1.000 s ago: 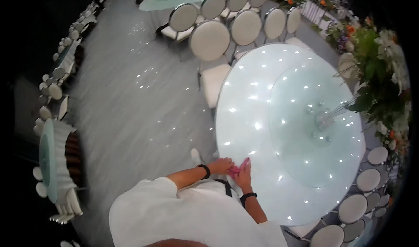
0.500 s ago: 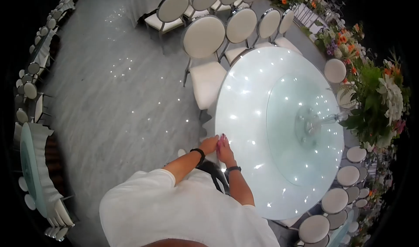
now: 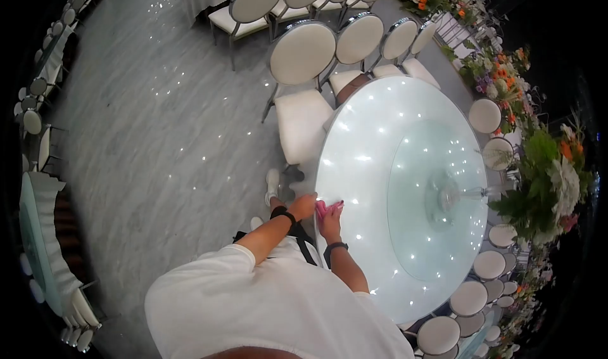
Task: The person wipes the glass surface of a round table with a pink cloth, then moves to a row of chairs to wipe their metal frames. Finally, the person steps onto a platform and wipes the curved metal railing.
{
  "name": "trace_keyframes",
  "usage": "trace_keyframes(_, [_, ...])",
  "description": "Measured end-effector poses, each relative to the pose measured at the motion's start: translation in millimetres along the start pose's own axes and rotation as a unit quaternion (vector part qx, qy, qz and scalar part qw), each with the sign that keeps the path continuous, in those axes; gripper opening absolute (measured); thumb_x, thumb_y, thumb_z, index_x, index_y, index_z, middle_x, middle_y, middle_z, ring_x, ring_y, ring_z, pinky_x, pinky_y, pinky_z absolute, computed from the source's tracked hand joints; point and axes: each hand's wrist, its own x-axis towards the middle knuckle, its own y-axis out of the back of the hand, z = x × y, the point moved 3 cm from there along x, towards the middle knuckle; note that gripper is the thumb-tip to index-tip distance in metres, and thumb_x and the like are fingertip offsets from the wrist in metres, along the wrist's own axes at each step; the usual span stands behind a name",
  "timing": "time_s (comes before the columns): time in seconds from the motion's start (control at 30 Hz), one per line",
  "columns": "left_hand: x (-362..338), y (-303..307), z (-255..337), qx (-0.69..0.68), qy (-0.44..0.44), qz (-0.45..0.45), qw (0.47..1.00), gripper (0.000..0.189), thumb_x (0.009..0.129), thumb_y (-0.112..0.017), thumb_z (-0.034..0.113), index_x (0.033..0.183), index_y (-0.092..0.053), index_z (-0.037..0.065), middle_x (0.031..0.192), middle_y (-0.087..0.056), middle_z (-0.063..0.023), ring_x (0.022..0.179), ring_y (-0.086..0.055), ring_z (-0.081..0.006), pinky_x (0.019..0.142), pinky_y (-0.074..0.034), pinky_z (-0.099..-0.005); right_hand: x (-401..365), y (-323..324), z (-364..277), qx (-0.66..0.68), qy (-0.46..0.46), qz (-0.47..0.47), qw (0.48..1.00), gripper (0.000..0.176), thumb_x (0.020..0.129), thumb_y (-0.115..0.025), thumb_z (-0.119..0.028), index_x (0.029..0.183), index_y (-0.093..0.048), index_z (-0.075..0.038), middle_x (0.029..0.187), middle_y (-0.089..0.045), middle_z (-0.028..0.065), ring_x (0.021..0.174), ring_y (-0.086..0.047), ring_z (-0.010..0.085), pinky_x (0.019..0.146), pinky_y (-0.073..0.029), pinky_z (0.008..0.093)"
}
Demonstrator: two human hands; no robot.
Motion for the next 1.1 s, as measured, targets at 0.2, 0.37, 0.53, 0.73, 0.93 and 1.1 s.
trace_keyframes(0.2, [76, 48, -17, 0.028, 0.054, -0.011, 0.998, 0.026, 0.086, -0.059, 0.018, 0.103, -0.057, -0.001, 0.088, -0.068, -0.0223, 0.086, -0.066, -0.0426, 0.074, -0.053, -0.0543, 108, -5, -2, 0.101, 0.087, -0.045, 0.990, 0.064, 0.079, -0.059, -0.003, 0.140, -0.041, 0.007, 0.141, -0.035, 0.0388, 0.134, -0.031, 0.0565, 0.116, -0.027, 0.0521])
trace_keyframes(0.37, [146, 52, -52, 0.028, 0.042, -0.062, 0.997, 0.030, 0.091, -0.052, 0.025, 0.102, -0.059, -0.001, 0.088, -0.068, -0.0236, 0.085, -0.067, -0.0429, 0.073, -0.053, -0.0540, 187, 0, -1, 0.102, 0.034, -0.060, 0.992, 0.071, 0.085, -0.062, -0.011, 0.146, -0.031, 0.005, 0.151, -0.021, 0.0383, 0.140, -0.023, 0.0538, 0.118, -0.026, 0.0488])
trace_keyframes(0.53, [231, 100, -36, -0.064, 0.093, -0.140, 0.984, 0.036, 0.095, -0.047, 0.028, 0.108, -0.058, -0.003, 0.099, -0.067, -0.0293, 0.093, -0.067, -0.0428, 0.082, -0.052, -0.0510, 268, 11, -11, 0.092, -0.063, 0.029, 0.993, 0.093, 0.090, -0.066, -0.019, 0.152, -0.004, 0.010, 0.157, -0.012, 0.0356, 0.144, -0.021, 0.0504, 0.120, -0.023, 0.0423])
trace_keyframes(0.73, [269, 54, -97, -0.346, 0.225, -0.195, 0.890, 0.055, 0.100, -0.045, 0.046, 0.138, -0.048, 0.007, 0.127, -0.062, -0.0181, 0.107, -0.064, -0.0294, 0.090, -0.050, -0.0428, 295, 16, -29, 0.068, -0.179, 0.078, 0.978, 0.082, 0.085, -0.064, -0.009, 0.150, -0.018, 0.010, 0.154, -0.023, 0.0340, 0.143, -0.024, 0.0505, 0.118, -0.026, 0.0504])
trace_keyframes(0.93, [268, 93, -101, -0.407, 0.284, -0.340, 0.799, 0.060, 0.101, -0.041, 0.050, 0.140, -0.044, 0.004, 0.120, -0.062, -0.0128, 0.099, -0.063, -0.0220, 0.088, -0.051, -0.0372, 304, 52, -19, 0.154, -0.057, -0.072, 0.984, 0.066, 0.083, -0.060, -0.006, 0.144, -0.037, -0.001, 0.145, -0.040, 0.0274, 0.125, -0.048, 0.0461, 0.102, -0.045, 0.0495])
trace_keyframes(1.1, [274, 165, -128, -0.299, 0.242, -0.322, 0.865, 0.037, 0.104, -0.040, 0.032, 0.115, -0.052, -0.001, 0.099, -0.066, -0.0131, 0.084, -0.067, -0.0232, 0.075, -0.054, -0.0367, 353, 47, -40, 0.172, 0.010, -0.057, 0.983, 0.059, 0.079, -0.057, 0.000, 0.138, -0.051, -0.007, 0.135, -0.054, 0.0224, 0.112, -0.060, 0.0415, 0.091, -0.053, 0.0457])
